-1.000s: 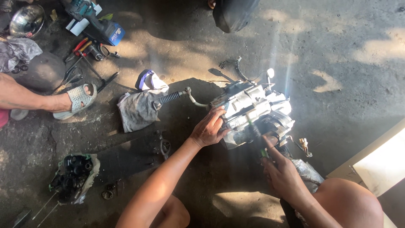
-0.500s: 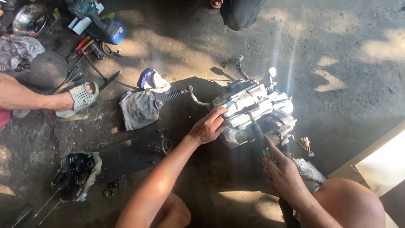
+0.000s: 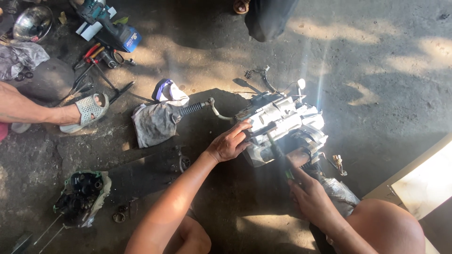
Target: Disassembling a motorcycle engine using a hammer and punch to separate the casing.
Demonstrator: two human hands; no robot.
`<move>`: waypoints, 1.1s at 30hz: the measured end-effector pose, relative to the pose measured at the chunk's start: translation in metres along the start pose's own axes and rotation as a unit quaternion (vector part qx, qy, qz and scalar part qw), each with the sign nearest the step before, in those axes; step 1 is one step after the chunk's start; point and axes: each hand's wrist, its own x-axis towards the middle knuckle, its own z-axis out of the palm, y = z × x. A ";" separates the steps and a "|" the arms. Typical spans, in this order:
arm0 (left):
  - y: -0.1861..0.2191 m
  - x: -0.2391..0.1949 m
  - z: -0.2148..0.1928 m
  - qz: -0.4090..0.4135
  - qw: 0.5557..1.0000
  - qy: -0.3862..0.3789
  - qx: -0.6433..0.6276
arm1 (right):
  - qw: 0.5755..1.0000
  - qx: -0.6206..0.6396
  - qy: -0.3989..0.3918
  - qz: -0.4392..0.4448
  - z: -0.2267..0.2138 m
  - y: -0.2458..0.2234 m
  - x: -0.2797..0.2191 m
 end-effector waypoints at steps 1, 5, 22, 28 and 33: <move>0.001 0.000 -0.001 -0.003 1.000 -0.004 -0.009 | 0.999 -0.036 0.024 -0.004 0.001 0.002 0.004; 0.009 0.003 -0.007 0.000 0.997 0.032 -0.067 | 0.988 0.141 0.032 -0.051 -0.006 0.002 0.006; 0.073 0.046 -0.060 -0.347 0.709 0.134 -0.600 | 0.907 0.373 0.084 -0.179 -0.006 0.009 0.009; 0.126 0.045 -0.111 -0.410 0.706 0.084 -0.572 | 0.928 0.362 -0.062 -0.061 0.005 -0.014 0.016; 0.129 0.031 -0.108 -0.358 0.725 0.139 -0.571 | 0.908 0.376 -0.178 -0.042 0.027 -0.038 0.009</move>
